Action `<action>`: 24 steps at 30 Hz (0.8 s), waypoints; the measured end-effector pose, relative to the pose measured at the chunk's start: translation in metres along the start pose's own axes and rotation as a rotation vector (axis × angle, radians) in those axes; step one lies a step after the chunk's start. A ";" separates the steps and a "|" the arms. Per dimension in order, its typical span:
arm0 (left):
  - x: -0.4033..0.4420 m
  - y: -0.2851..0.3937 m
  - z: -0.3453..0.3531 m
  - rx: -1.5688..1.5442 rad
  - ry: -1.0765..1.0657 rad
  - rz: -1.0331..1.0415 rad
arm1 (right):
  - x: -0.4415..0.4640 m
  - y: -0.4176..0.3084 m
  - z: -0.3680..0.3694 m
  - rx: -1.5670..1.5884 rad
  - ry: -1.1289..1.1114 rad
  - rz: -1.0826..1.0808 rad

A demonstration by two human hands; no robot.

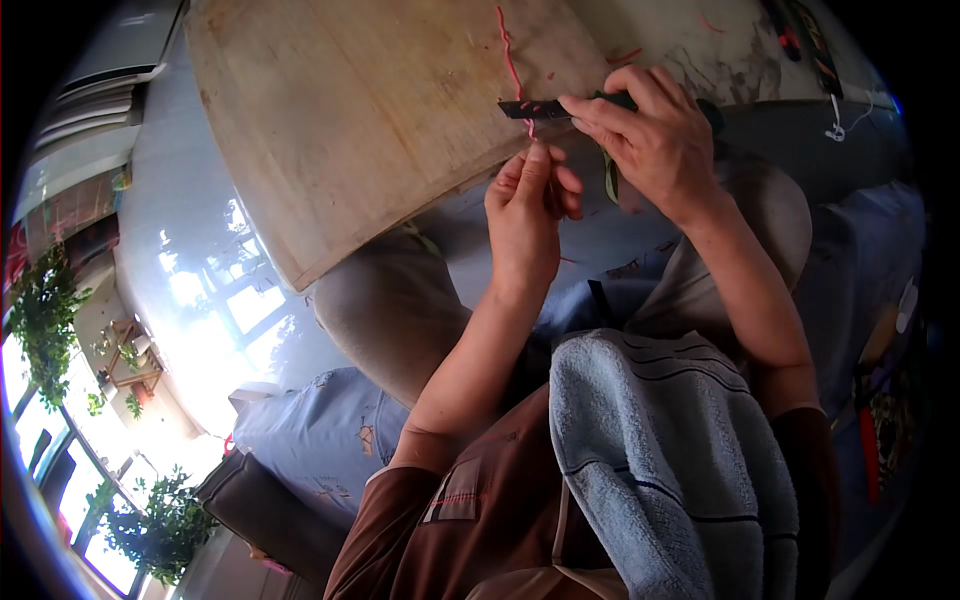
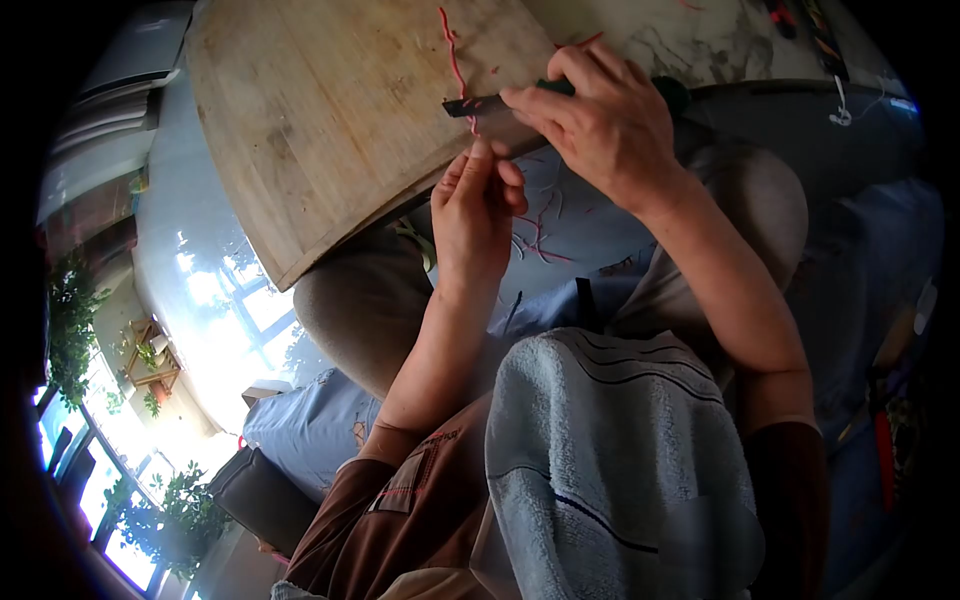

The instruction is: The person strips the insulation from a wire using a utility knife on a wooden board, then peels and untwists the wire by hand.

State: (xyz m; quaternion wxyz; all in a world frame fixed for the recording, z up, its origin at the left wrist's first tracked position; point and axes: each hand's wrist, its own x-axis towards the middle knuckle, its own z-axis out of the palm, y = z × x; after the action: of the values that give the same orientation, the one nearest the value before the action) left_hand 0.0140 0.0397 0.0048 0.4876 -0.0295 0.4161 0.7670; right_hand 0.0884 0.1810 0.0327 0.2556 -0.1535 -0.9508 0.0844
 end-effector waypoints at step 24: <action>0.001 -0.001 0.002 0.089 0.041 0.040 | 0.009 0.005 0.022 -0.047 0.121 -0.071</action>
State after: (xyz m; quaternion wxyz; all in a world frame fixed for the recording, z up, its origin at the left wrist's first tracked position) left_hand 0.0149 0.0424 0.0052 0.4643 -0.0150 0.4599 0.7567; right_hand 0.0711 0.1872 0.0164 0.3119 -0.1305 -0.9401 0.0433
